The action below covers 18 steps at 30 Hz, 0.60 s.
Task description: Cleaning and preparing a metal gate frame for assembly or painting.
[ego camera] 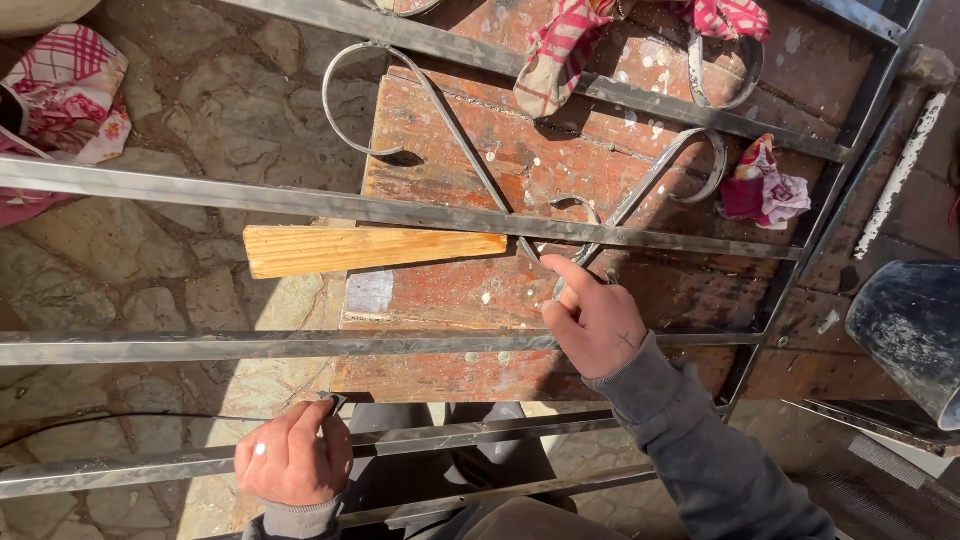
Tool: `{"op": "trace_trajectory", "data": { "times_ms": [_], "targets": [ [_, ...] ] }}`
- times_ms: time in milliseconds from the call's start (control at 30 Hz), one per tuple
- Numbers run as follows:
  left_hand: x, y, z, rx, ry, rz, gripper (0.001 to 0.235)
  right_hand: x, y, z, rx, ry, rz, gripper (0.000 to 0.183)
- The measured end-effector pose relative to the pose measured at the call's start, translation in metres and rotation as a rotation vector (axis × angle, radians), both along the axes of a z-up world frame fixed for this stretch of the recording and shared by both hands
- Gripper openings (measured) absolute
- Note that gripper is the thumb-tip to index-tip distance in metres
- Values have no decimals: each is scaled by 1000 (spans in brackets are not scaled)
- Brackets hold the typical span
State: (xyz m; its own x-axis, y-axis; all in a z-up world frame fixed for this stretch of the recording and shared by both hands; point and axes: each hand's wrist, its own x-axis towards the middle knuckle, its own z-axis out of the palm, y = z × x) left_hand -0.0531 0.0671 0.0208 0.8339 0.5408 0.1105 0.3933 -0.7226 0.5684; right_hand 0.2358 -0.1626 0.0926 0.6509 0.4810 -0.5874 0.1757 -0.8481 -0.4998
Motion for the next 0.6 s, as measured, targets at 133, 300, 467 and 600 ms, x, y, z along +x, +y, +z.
{"op": "trace_trajectory", "data": {
  "times_ms": [133,300,467,600],
  "targets": [
    [0,-9,-6,29,26,13,22,-8,1,-15,384,364,-362,70],
    [12,-17,3,39,95,16,23,2,-6,-11,484,511,-427,78],
    [23,-27,0,33,141,44,23,33,-39,-2,185,275,-123,69],
    [21,-32,-11,67,163,59,21,66,-59,-5,-22,18,369,66]
  ]
}}
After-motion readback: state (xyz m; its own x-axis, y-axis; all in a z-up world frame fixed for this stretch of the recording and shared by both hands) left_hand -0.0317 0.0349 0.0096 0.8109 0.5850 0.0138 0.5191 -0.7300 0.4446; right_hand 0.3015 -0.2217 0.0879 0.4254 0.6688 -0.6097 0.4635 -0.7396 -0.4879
